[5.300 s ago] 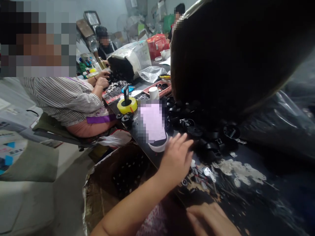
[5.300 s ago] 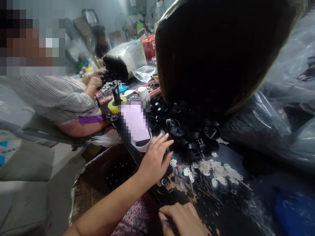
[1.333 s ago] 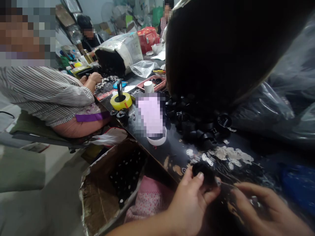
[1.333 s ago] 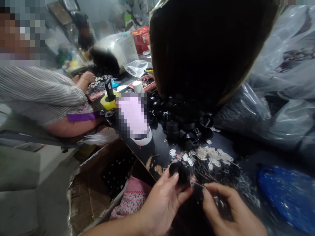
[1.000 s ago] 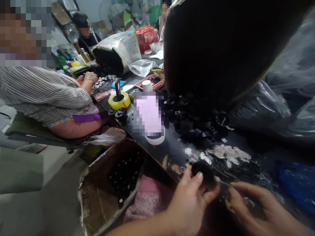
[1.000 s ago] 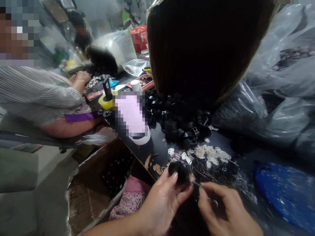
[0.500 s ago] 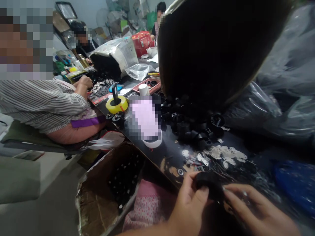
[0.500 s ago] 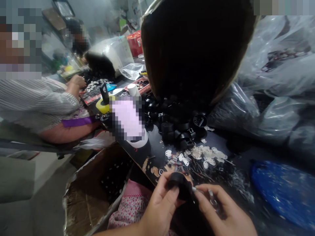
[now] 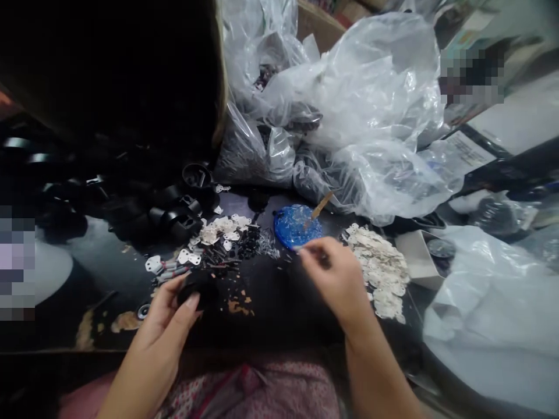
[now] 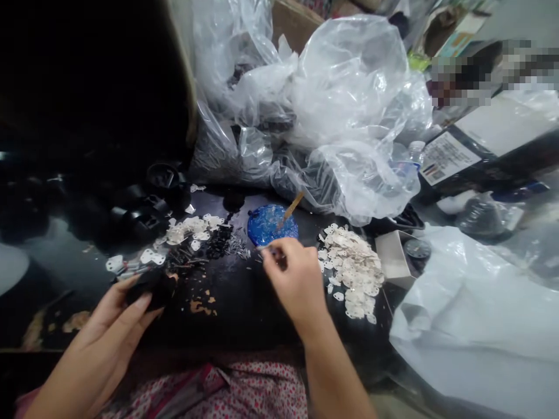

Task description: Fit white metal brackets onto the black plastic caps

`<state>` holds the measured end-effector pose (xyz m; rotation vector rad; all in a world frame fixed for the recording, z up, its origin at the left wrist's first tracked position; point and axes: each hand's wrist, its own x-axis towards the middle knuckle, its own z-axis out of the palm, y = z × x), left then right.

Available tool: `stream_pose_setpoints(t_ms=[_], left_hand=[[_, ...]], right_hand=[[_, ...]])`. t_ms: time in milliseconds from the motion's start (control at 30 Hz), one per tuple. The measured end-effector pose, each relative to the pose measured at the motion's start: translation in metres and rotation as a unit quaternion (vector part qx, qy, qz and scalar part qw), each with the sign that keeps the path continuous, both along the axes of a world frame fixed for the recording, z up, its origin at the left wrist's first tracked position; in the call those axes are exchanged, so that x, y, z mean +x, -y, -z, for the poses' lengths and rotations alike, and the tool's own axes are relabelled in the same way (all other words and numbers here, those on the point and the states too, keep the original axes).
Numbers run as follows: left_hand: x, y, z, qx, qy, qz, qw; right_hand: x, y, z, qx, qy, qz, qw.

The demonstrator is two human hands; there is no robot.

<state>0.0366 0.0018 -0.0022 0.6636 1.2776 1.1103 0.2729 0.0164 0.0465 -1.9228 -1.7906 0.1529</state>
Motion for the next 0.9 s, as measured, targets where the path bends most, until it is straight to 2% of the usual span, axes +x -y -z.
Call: stream_pose_setpoints(t_ms=[67, 133, 300, 500, 700, 900], left_hand=[[0.003, 0.001, 0.000, 0.005, 0.026, -0.006, 1.000], [0.004, 0.003, 0.000, 0.004, 0.019, -0.017, 1.000], [0.004, 0.006, -0.003, -0.015, -0.021, -0.019, 0.999], [0.006, 0.006, -0.004, -0.024, -0.026, -0.022, 0.999], [0.007, 0.005, -0.011, -0.040, -0.031, -0.021, 0.998], [0.023, 0.005, -0.017, -0.098, 0.130, -0.017, 0.987]], right_hand=[[0.021, -0.006, 0.001, 0.002, 0.020, 0.028, 0.999], [0.032, -0.013, 0.004, -0.009, 0.038, 0.020, 0.999], [0.031, -0.023, 0.013, -0.036, 0.087, -0.007, 0.996], [0.030, -0.028, 0.018, -0.034, 0.099, -0.002, 0.995], [0.034, -0.027, 0.018, -0.036, 0.024, 0.004, 0.999], [0.017, -0.008, 0.009, -0.034, -0.137, 0.010, 0.990]])
